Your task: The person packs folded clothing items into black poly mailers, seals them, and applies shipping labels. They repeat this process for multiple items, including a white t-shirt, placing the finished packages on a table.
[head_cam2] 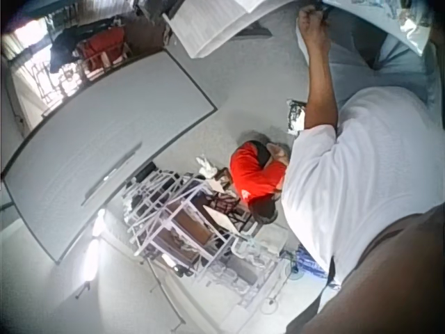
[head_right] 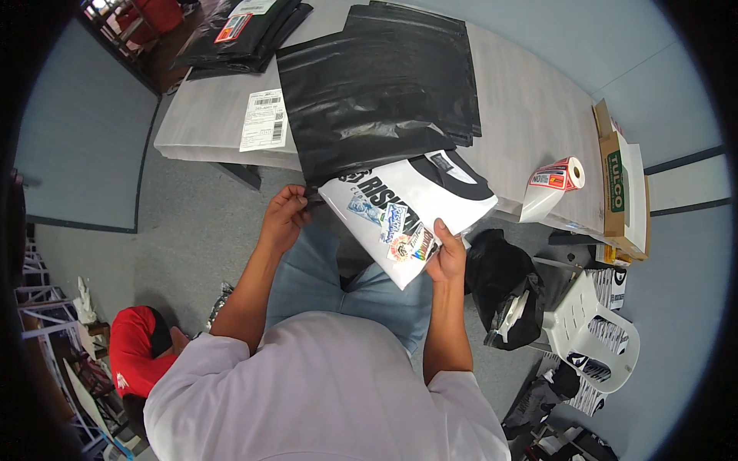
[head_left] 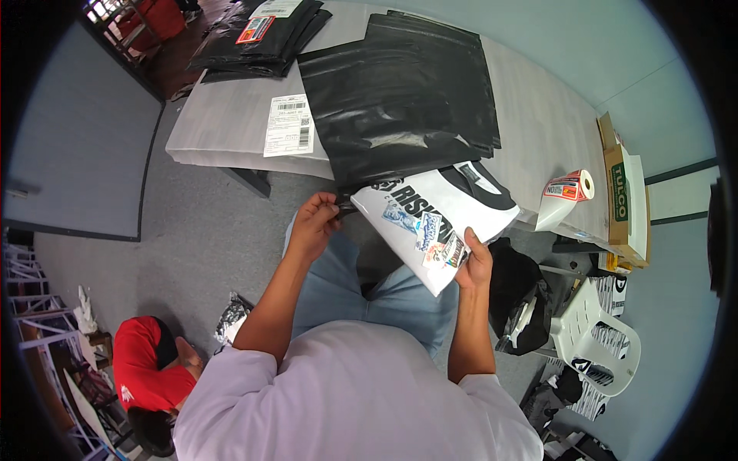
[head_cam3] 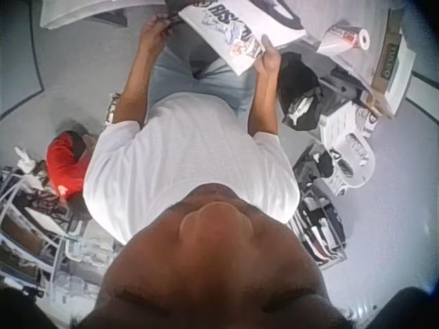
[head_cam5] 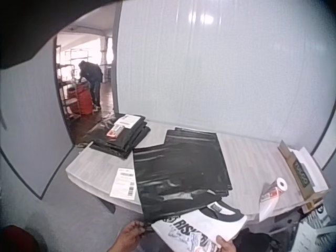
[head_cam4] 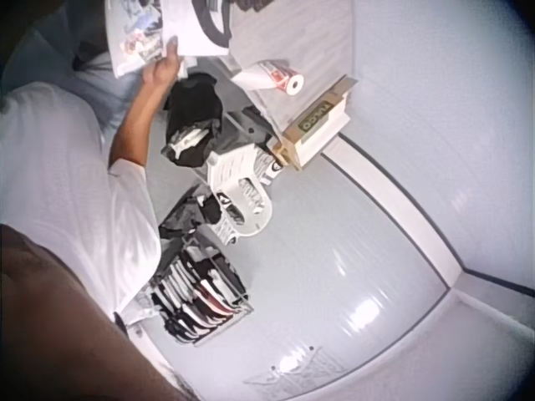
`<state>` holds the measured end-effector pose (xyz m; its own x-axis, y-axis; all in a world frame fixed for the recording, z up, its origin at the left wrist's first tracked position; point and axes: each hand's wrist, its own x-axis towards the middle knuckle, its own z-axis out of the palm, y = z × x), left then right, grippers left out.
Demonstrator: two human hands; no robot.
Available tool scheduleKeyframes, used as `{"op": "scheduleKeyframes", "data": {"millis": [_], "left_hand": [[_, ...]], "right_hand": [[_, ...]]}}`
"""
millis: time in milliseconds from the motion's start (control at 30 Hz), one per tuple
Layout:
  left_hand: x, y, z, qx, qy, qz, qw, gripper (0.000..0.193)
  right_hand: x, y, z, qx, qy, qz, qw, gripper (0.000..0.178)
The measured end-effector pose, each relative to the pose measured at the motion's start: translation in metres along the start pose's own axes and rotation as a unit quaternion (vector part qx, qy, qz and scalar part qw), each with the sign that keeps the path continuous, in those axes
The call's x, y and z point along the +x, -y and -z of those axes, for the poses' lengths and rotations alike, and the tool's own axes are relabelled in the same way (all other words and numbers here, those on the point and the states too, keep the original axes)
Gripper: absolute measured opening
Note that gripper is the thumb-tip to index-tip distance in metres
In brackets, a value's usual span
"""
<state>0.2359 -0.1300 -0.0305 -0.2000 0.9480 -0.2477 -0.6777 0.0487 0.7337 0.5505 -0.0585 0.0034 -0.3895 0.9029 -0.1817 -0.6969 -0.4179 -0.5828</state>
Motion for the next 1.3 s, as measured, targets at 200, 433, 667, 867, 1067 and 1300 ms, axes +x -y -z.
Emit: {"op": "scheduleKeyframes", "data": {"millis": [200,433,667,867,1067,1300], "left_hand": [[-0.015,0.009,-0.026,0.088,0.042,0.037,0.994,0.019],[-0.005,-0.002,-0.004,0.050,0.025,-0.017,0.998,0.018],[-0.022,0.036,-0.012,0.094,0.118,0.051,0.987,0.029],[-0.040,0.014,-0.058,-0.087,0.024,0.037,0.995,0.030],[-0.012,-0.008,-0.024,-0.010,-0.073,-0.011,0.997,0.012],[-0.004,-0.015,-0.029,-0.026,-0.143,-0.026,0.989,0.023]], "right_hand": [[0.005,-0.014,0.010,0.046,-0.012,-0.005,0.999,0.046],[0.000,-0.002,0.003,-0.008,-0.005,0.018,1.000,0.047],[0.005,-0.035,0.009,0.095,-0.024,-0.021,0.995,0.046],[-0.018,-0.043,-0.003,-0.013,0.033,0.033,0.999,0.056],[0.011,0.019,0.039,-0.028,-0.122,0.032,0.992,0.056],[0.049,0.015,0.028,-0.250,-0.126,-0.009,0.960,0.018]]}}
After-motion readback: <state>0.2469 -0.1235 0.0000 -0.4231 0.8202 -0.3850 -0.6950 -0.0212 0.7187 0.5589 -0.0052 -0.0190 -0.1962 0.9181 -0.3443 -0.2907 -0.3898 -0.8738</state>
